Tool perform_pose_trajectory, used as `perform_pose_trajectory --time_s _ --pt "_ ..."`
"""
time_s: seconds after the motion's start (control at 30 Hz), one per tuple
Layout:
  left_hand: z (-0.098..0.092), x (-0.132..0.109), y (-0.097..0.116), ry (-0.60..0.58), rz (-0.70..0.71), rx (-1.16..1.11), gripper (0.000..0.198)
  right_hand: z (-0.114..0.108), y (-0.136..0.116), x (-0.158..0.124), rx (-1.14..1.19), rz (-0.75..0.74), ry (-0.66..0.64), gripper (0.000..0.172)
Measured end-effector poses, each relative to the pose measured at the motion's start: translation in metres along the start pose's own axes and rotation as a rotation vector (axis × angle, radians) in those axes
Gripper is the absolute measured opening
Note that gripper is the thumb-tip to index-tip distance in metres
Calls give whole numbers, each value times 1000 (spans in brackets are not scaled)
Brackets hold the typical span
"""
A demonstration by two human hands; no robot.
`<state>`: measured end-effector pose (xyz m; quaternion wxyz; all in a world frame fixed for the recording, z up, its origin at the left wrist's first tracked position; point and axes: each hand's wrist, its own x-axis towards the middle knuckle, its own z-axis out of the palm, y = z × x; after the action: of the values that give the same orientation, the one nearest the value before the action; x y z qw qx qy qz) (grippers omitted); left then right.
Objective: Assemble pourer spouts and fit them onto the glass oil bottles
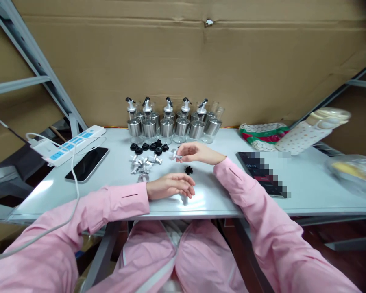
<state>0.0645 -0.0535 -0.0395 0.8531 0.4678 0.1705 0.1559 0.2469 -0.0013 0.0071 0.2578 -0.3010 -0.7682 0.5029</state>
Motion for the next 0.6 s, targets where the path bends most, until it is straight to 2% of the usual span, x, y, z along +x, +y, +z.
perform_pose_trajectory --time_s 0.13,0.33,0.47,0.6 --pt "-2 -1 1 19 18 -54 54 -16 -4 -13 204 106 -102 18" --pt "-2 1 2 54 -8 -94 56 -6 -9 -12 57 183 -143 15" --pt "-3 2 2 45 -30 -139 60 -1 -11 -10 6 159 -169 17" --pt "-1 1 3 65 -32 -125 46 1 -10 -10 -9 132 -143 14"
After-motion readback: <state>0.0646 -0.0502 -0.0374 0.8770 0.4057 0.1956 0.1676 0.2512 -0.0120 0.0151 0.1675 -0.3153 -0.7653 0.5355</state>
